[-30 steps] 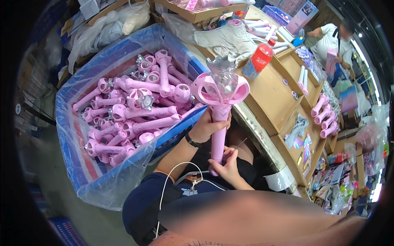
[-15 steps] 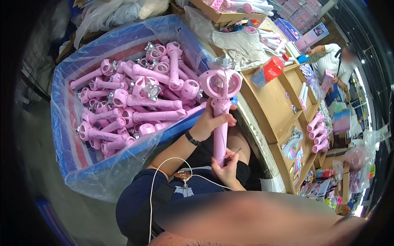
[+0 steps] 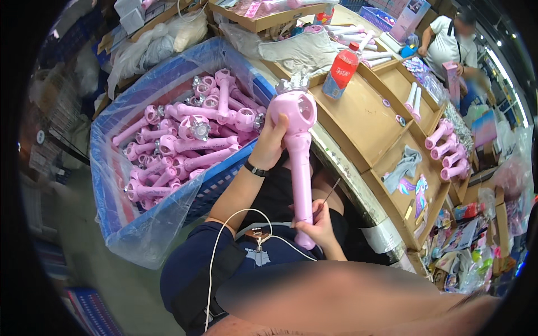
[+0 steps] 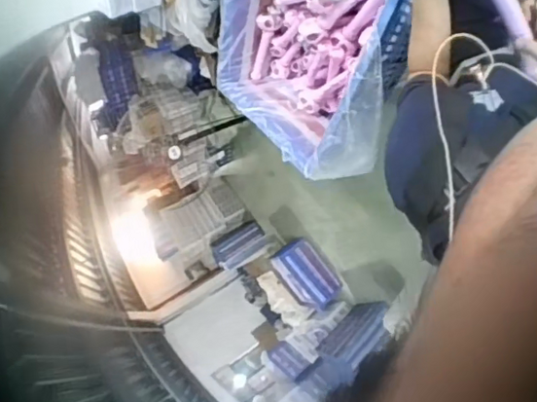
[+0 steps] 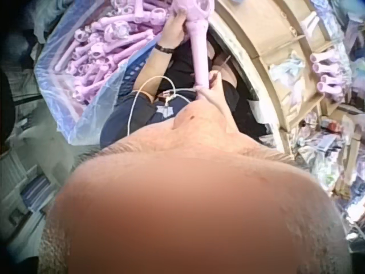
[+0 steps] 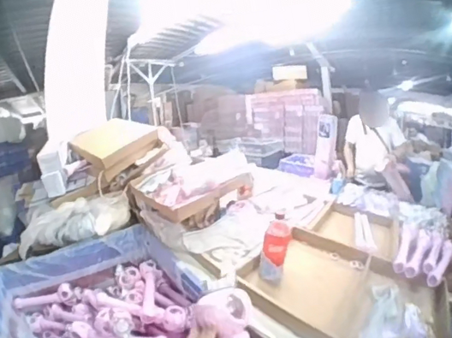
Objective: The person assembles pink toy wands by attaching a silver crown piece to the wand head, inserting a decorative wing sticker, and wiping the wand with a cloth. The person repeats this sequence on multiple wands, handling each one individually.
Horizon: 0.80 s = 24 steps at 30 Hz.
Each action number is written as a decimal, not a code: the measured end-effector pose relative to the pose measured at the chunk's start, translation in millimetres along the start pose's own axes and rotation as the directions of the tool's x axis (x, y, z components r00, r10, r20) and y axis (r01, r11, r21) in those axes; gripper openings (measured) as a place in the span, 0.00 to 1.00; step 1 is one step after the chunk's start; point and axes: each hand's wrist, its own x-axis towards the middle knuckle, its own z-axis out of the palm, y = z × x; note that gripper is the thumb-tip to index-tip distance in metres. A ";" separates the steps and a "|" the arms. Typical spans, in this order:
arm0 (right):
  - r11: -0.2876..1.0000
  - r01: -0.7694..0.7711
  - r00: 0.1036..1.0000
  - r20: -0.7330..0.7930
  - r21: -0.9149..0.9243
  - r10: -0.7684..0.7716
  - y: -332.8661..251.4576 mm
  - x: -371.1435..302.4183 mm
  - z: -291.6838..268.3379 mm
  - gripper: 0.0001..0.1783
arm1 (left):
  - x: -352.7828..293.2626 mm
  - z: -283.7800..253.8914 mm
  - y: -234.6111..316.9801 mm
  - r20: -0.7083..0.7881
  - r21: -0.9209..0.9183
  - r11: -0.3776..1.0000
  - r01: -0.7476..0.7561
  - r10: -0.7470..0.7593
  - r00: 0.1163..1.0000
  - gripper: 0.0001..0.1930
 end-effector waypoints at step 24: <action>0.998 0.022 0.993 0.117 0.058 -0.028 -51.7 20.2 13.4 0.25 | -2.6 -12.4 28.7 0.049 -0.041 0.992 -0.123 0.125 0.991 0.32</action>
